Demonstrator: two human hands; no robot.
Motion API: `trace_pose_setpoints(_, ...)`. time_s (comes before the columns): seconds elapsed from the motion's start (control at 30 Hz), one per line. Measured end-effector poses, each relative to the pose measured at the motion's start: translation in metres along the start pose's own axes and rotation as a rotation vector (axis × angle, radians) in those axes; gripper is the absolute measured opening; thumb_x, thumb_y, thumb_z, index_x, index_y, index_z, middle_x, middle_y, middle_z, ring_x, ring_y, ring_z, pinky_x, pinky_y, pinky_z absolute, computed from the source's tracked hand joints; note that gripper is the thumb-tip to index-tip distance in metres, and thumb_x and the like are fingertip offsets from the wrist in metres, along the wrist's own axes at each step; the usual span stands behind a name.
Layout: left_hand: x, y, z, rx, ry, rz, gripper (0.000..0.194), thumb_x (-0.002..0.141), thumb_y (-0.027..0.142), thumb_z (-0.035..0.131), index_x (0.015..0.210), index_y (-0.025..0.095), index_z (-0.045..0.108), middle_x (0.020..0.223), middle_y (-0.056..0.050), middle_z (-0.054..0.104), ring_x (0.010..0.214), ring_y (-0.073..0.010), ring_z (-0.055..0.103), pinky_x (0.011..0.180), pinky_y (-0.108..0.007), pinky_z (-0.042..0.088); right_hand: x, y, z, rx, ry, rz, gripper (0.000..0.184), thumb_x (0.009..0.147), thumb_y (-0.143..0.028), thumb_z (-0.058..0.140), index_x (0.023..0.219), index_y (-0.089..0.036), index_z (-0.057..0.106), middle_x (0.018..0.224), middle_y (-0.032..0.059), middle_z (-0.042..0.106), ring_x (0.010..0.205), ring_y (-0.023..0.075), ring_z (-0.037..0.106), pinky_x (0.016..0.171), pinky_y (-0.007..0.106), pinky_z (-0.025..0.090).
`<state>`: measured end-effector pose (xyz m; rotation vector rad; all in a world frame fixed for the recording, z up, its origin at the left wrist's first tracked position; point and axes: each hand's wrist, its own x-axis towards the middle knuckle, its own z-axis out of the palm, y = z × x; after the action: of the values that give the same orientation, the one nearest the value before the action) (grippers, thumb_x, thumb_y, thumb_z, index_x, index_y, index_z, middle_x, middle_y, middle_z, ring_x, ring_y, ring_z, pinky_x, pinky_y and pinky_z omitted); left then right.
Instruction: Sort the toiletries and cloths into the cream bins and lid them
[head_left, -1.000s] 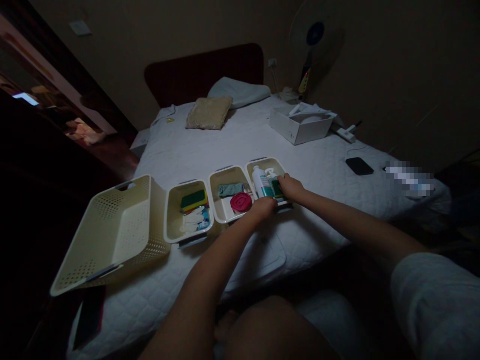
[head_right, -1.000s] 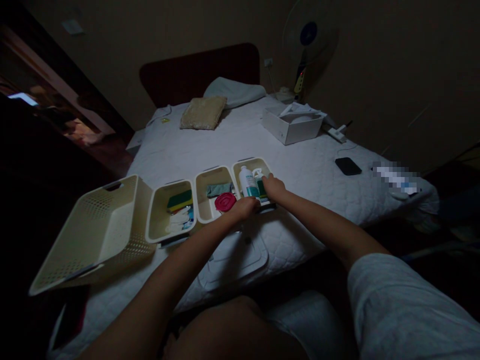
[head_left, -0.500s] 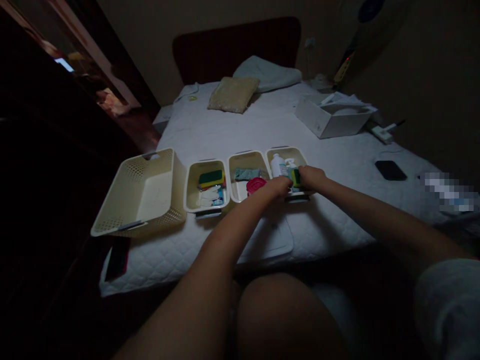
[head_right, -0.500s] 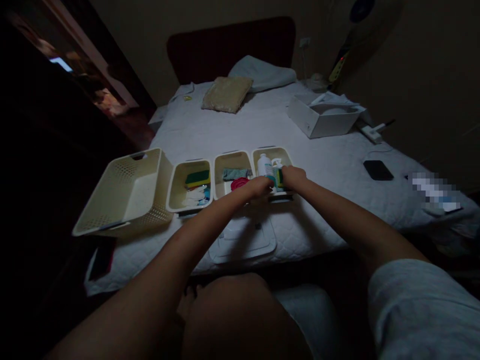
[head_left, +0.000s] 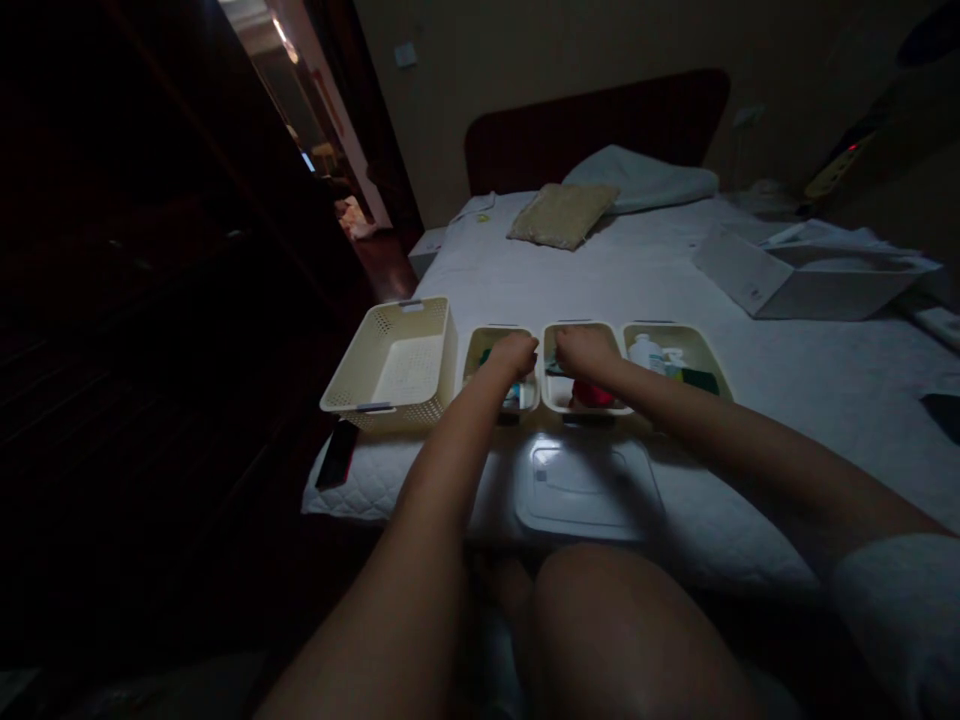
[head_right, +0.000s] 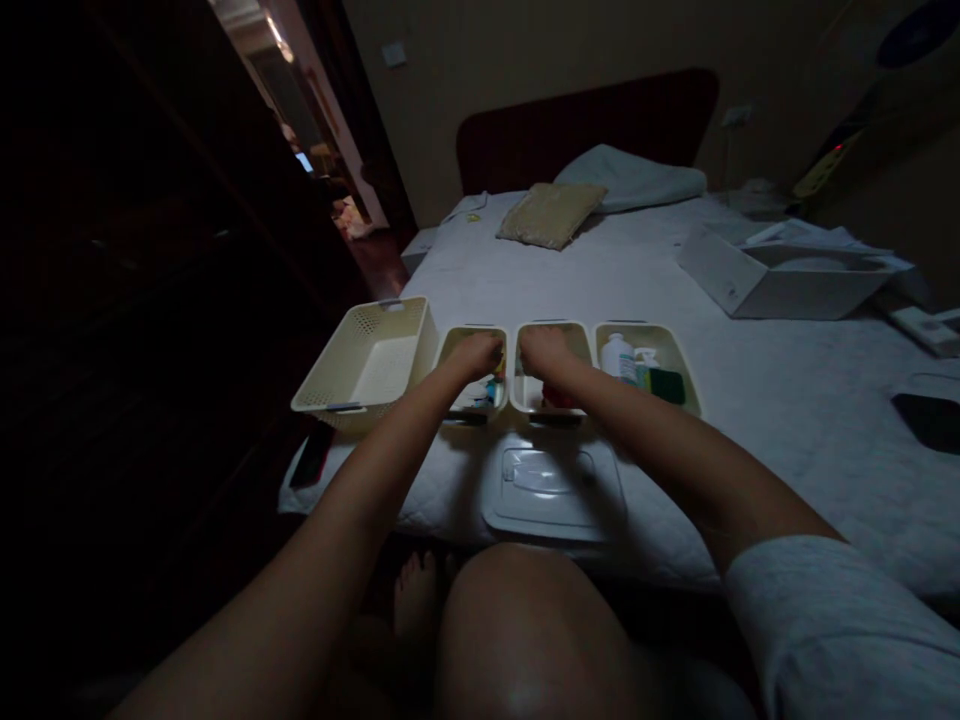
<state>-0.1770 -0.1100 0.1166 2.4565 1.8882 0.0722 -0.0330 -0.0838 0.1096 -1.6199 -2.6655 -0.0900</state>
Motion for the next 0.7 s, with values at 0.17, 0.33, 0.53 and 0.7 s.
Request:
trace_pose_setpoints(0.17,-0.038,-0.066,-0.018,0.096,-0.009,-0.15,0.03,0.081,0.025,0.049,0.104,0.014,0.064,0.106,-0.012,0.065,0.098,-0.02,0.06,0.085,-0.026,0.045,0.022,-0.08,-0.013,-0.007,0.049,-0.124,0.032,0.083,-0.021,0.047,0.109,-0.006,0.058,0.108,0.0212,0.06,0.098,0.0266,0.058,0.082,0.033,0.042)
trace_pose_setpoints(0.33,-0.073,-0.116,-0.026,0.149,0.027,-0.26,0.031,0.084,0.026,0.042,0.104,0.013,0.063,0.107,-0.013,0.063,0.1,-0.0202,0.059,0.086,-0.029,0.045,0.046,-0.141,-0.022,-0.007,0.093,-0.238,0.031,0.084,-0.014,0.04,0.108,-0.007,0.059,0.108,0.0208,0.06,0.098,0.0266,0.058,0.082,0.035,0.043)
trace_pose_setpoints(0.53,-0.101,-0.166,-0.002,0.1,0.02,-0.383,0.032,0.085,0.027,0.041,0.106,0.014,0.06,0.11,-0.012,0.061,0.103,-0.0195,0.057,0.087,-0.029,0.045,0.084,-0.188,-0.025,0.071,0.065,-0.168,0.033,0.084,-0.016,0.041,0.112,-0.008,0.057,0.113,0.0214,0.057,0.103,0.0272,0.056,0.085,0.036,0.043)
trace_pose_setpoints(0.7,-0.115,-0.205,0.026,0.082,0.035,-0.484,0.033,0.085,0.026,0.04,0.109,0.012,0.059,0.111,-0.015,0.058,0.106,-0.0238,0.053,0.087,-0.033,0.045,0.112,-0.209,-0.001,0.179,-0.002,-0.056,0.034,0.085,-0.017,0.039,0.114,-0.008,0.054,0.115,0.0218,0.054,0.104,0.0271,0.056,0.084,0.035,0.045)
